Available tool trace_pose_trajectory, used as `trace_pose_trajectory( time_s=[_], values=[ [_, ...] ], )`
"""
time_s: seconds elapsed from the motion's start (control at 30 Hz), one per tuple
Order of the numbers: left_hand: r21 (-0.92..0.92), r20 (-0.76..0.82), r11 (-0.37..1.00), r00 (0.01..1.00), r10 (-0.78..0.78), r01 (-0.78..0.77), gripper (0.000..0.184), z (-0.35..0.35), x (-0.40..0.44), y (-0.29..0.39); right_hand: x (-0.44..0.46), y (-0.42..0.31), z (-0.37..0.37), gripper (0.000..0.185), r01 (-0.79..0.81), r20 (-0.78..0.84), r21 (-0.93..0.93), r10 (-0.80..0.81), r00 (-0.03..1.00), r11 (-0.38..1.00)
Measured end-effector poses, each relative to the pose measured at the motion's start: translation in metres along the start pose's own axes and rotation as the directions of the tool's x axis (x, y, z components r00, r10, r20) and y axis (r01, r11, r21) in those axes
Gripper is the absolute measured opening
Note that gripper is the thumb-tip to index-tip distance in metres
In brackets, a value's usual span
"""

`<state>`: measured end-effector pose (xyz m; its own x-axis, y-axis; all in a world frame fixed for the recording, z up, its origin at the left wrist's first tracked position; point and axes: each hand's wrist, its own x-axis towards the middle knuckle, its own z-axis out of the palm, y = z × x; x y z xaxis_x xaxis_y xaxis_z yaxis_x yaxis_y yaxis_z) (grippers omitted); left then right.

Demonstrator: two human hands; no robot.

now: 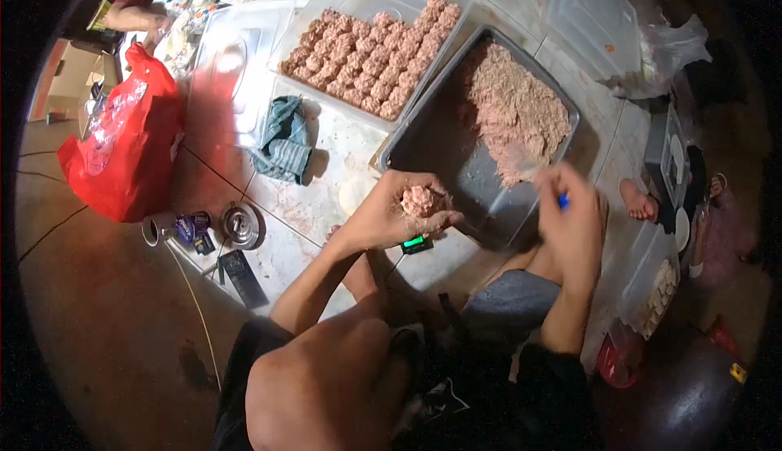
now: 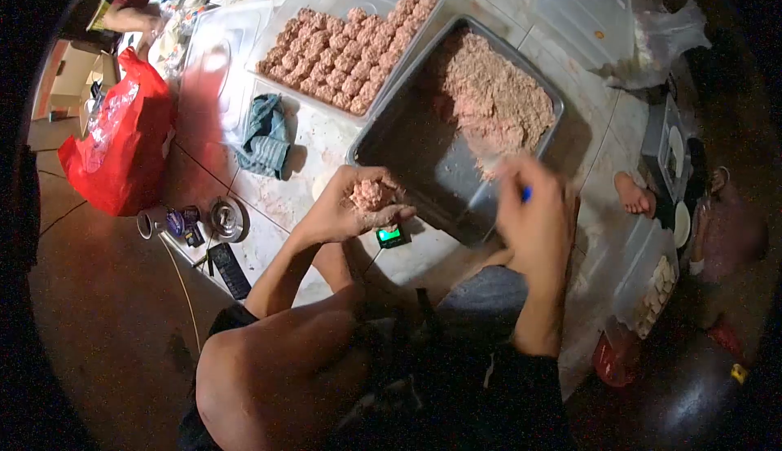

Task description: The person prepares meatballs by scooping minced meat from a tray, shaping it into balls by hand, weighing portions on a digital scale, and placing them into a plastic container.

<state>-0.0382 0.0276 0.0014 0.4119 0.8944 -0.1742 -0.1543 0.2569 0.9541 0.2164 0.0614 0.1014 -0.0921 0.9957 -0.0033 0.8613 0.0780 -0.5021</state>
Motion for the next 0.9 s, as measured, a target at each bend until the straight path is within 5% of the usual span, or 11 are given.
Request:
trace_pose_trajectory(
  time_s=[0.1,0.13,0.33,0.4,0.43,0.53,0.6,0.67,0.8,0.87,0.9],
  values=[
    [0.136,-0.016,0.991,1.000,-0.005,0.007,0.021,-0.003,0.003,0.001,-0.036,-0.052,-0.006,0.005,0.362,0.139,0.219,-0.396,0.908,0.906],
    [0.221,-0.005,0.975,0.999,0.038,-0.036,0.020,-0.003,0.005,0.003,-0.037,-0.054,0.004,0.008,0.344,0.237,0.118,-0.363,0.901,0.931],
    [0.618,-0.100,0.765,0.948,0.303,-0.179,0.020,0.006,0.003,0.000,-0.045,-0.059,-0.004,0.005,0.261,0.110,0.096,-0.271,0.956,0.960],
    [0.355,-0.111,0.923,0.974,0.198,-0.147,0.028,0.004,0.009,0.000,-0.037,-0.050,-0.013,0.004,0.191,0.067,0.021,-0.192,0.979,0.981],
    [0.201,-0.104,0.974,0.987,0.126,-0.103,0.031,0.006,0.006,-0.002,-0.037,-0.055,-0.022,0.004,0.071,0.022,0.126,-0.074,0.997,0.989],
    [0.277,-0.170,0.955,0.973,0.157,-0.105,0.032,0.004,0.003,0.006,-0.036,-0.064,-0.013,0.003,0.139,-0.054,0.208,-0.131,0.990,0.968],
    [0.332,-0.142,0.919,0.952,0.270,-0.211,0.033,0.001,0.008,-0.010,-0.033,-0.063,0.008,0.006,0.217,0.256,0.173,-0.256,0.932,0.961],
    [0.528,-0.115,0.806,0.918,0.380,-0.268,0.035,-0.008,0.011,-0.031,-0.033,-0.059,-0.001,0.007,0.228,0.238,0.100,-0.246,0.940,0.969],
    [0.618,-0.072,0.781,0.984,0.164,-0.086,0.034,-0.008,0.003,0.005,-0.036,-0.072,-0.007,0.008,0.243,0.220,0.087,-0.257,0.941,0.966],
    [0.274,-0.058,0.961,0.997,0.058,-0.040,0.031,-0.007,0.000,0.024,-0.032,-0.061,-0.011,0.008,0.218,0.212,-0.035,-0.206,0.955,0.975],
    [0.179,-0.034,0.983,0.998,0.047,-0.040,0.031,-0.007,-0.002,0.022,-0.028,-0.057,-0.015,0.010,0.217,0.047,0.006,-0.217,0.975,0.976]
  ],
)
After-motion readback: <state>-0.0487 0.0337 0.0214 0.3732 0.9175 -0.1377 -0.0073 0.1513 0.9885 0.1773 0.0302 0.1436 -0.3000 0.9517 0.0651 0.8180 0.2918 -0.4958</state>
